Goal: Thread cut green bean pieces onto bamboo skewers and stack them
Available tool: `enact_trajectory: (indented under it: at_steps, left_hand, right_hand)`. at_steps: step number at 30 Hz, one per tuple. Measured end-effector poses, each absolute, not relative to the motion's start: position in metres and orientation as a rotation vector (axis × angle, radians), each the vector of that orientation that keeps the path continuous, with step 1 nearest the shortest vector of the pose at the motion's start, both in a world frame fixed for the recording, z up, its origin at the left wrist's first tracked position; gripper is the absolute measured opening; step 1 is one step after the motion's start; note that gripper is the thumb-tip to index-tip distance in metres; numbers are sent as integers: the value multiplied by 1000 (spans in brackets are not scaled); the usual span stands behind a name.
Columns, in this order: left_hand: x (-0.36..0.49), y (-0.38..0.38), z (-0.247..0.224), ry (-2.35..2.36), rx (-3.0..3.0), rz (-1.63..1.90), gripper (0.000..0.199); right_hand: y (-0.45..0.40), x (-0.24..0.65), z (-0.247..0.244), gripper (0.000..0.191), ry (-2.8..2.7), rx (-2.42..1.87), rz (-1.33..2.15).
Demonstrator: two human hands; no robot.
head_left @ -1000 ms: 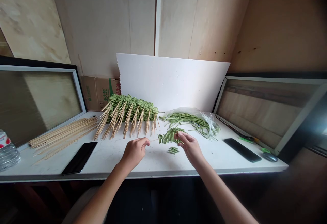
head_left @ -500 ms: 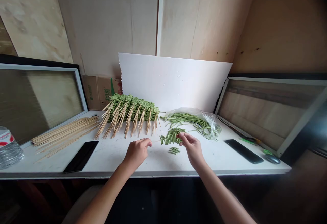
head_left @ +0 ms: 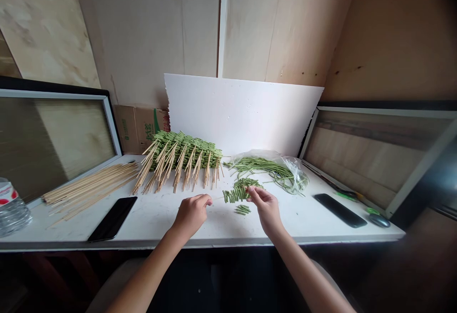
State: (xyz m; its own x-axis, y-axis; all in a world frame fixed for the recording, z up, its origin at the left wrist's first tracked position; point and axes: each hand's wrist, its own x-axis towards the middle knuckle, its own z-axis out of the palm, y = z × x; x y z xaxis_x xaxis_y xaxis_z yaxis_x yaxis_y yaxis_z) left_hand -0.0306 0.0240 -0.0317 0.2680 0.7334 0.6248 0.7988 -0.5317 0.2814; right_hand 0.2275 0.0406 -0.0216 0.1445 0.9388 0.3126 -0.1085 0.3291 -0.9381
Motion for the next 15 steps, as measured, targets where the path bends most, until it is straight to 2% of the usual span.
enact_trajectory:
  at_steps: [15]
  left_hand:
    - [-27, 22, -30, -1492, -2432, -1152, 32]
  right_hand:
    - [39, 223, -26, 38, -1133, -931, 977]
